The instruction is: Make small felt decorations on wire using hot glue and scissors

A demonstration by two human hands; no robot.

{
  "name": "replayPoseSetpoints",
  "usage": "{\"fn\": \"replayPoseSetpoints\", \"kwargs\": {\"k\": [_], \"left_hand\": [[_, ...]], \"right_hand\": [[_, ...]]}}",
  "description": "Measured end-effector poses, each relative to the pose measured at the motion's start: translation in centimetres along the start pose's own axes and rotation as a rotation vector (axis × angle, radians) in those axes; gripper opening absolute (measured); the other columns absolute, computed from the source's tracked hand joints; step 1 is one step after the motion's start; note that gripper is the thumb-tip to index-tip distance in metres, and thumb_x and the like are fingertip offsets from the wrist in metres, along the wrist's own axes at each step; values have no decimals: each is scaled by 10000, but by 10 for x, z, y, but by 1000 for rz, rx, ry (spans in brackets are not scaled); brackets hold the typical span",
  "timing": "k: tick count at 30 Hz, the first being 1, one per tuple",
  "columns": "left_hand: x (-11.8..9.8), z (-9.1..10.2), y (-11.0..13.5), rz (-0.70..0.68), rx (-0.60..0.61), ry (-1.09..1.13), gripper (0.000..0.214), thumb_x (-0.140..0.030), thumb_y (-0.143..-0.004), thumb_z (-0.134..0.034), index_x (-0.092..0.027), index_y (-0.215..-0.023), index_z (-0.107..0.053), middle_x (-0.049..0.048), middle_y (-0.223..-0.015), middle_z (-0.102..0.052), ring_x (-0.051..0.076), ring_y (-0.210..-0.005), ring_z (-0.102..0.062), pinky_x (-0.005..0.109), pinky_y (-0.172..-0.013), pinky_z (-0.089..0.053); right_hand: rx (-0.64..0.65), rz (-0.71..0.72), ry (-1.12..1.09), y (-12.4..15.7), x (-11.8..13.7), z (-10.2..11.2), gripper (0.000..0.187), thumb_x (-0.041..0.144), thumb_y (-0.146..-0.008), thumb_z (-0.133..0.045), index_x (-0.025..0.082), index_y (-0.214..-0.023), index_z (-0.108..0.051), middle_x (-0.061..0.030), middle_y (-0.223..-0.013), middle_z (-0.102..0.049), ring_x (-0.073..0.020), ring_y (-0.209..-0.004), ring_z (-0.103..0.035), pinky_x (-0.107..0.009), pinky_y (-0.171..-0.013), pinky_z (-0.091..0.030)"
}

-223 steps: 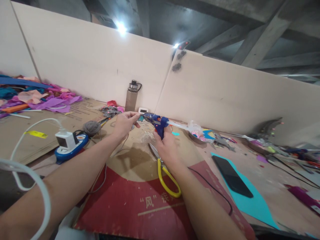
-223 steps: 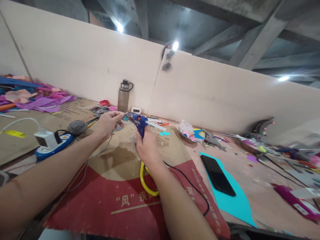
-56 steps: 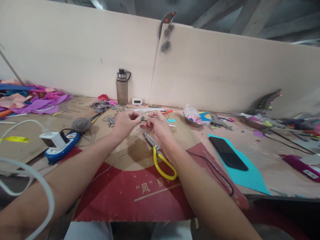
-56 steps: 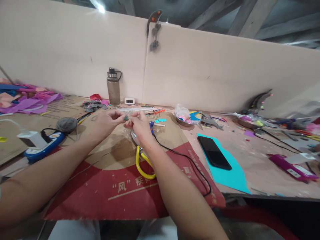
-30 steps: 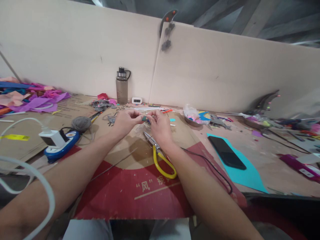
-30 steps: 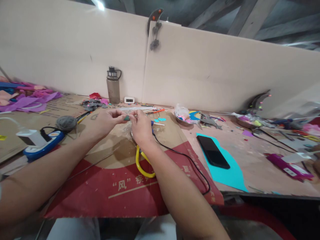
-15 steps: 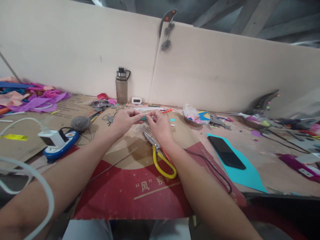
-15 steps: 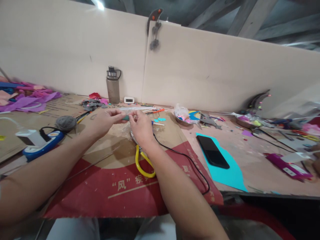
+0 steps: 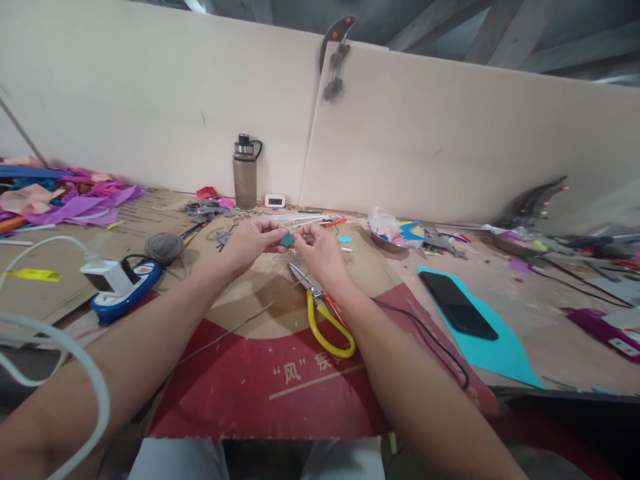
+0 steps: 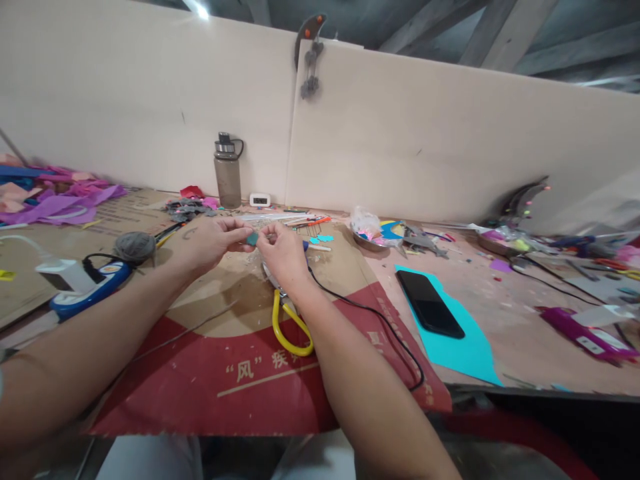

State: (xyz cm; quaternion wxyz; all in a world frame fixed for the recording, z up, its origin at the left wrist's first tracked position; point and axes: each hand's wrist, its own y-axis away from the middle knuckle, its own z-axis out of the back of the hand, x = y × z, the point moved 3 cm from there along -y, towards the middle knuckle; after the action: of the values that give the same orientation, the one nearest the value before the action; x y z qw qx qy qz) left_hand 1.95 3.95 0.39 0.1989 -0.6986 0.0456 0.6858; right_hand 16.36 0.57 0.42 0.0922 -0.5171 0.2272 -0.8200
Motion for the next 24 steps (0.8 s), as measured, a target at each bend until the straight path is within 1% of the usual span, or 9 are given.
{"fn": "replayPoseSetpoints", "kwargs": {"k": [4,6,8,10,13,17,21,24], "left_hand": [[1,0,0,54,81,55,303,-417,-736,-665,-123,-809,-659,84,-843,-687,147,-696,-649,248,-551,-528],[2,-1,1,74,108,51,352,-462,-743,-648,-126,-849,-652,96,-866,-687,171,-712,-667,235,-500,-506],[3,-2,1,82,120,-9,343,-444,-718,-682,-126,-842,-644,85,-829,-684,169,-702,-668,218,-484,-487],[3,-2,2,78,125,-74,306,-401,-691,-717,-123,-785,-631,66,-759,-675,149,-669,-656,199,-479,-465],[2,-2,2,64,115,-123,273,-375,-695,-714,-121,-715,-618,47,-673,-660,113,-595,-619,188,-479,-442],[3,-2,3,76,128,-113,283,-398,-714,-696,-125,-724,-623,41,-662,-664,92,-537,-587,190,-476,-432],[7,-3,5,121,139,-4,409,-526,-776,-590,-119,-763,-619,66,-717,-674,103,-521,-594,202,-447,-420],[10,-2,5,135,96,36,408,-526,-780,-585,-119,-758,-603,54,-666,-648,88,-488,-564,188,-433,-400]], "right_hand": [[7,-35,-77,-2,-2,0,113,283,-730,-520,177,-706,-551,25,-613,-589,-97,-545,-507,-222,-554,-373],[-2,-74,-155,-3,-4,1,115,284,-717,-533,173,-696,-552,33,-615,-573,-83,-538,-483,-214,-544,-359],[2,-139,-283,-3,-6,0,127,301,-704,-551,174,-692,-547,52,-585,-530,-65,-498,-426,-206,-505,-324],[25,-225,-422,-1,-7,-2,148,323,-690,-571,180,-687,-530,78,-531,-462,-51,-444,-338,-206,-454,-265],[56,-317,-554,1,-7,-4,183,343,-677,-597,188,-668,-500,103,-475,-370,-44,-410,-240,-212,-415,-193],[62,-364,-605,1,-8,-5,208,341,-673,-617,194,-651,-472,111,-452,-324,-42,-402,-208,-211,-400,-162],[62,-405,-650,-1,-12,-6,216,331,-674,-631,192,-651,-466,117,-431,-297,-37,-387,-194,-207,-394,-148],[63,-427,-658,-2,-15,-7,233,326,-662,-633,196,-626,-444,118,-414,-286,-38,-379,-189,-211,-384,-139]]}}
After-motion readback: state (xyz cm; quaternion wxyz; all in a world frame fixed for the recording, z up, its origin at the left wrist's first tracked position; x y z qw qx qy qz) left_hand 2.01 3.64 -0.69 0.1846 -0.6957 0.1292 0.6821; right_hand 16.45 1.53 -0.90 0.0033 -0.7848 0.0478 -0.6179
